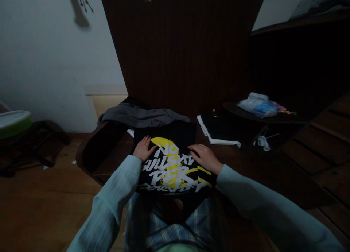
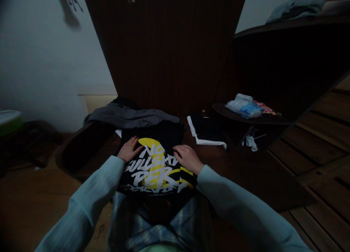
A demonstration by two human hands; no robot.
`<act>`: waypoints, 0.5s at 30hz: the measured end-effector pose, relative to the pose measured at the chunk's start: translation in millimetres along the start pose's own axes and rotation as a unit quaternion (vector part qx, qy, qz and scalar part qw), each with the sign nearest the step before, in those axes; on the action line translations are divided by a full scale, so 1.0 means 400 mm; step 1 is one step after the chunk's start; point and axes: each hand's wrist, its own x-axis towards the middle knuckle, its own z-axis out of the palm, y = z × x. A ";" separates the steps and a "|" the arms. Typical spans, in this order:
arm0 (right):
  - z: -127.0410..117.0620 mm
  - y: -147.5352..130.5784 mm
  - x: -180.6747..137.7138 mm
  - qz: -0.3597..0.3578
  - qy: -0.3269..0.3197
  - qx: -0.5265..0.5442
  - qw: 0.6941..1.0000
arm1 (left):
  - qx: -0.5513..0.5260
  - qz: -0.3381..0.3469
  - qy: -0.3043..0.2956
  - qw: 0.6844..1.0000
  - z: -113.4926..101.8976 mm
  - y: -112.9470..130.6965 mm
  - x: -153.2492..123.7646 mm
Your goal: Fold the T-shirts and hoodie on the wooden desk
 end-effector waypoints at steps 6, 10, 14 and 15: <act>0.022 0.029 -0.054 -0.041 -0.125 0.030 0.991 | 0.004 0.009 0.014 1.000 0.009 -0.006 0.002; 0.014 0.033 -0.065 -0.030 -0.168 0.032 0.985 | 0.010 0.010 0.011 1.000 0.009 -0.003 0.000; -0.035 0.027 -0.041 -0.021 -0.193 0.039 0.980 | 0.010 0.020 0.006 1.000 0.009 0.002 -0.003; -0.047 0.025 -0.028 -0.013 -0.198 0.042 0.979 | 0.009 0.023 0.008 1.000 0.009 0.004 -0.005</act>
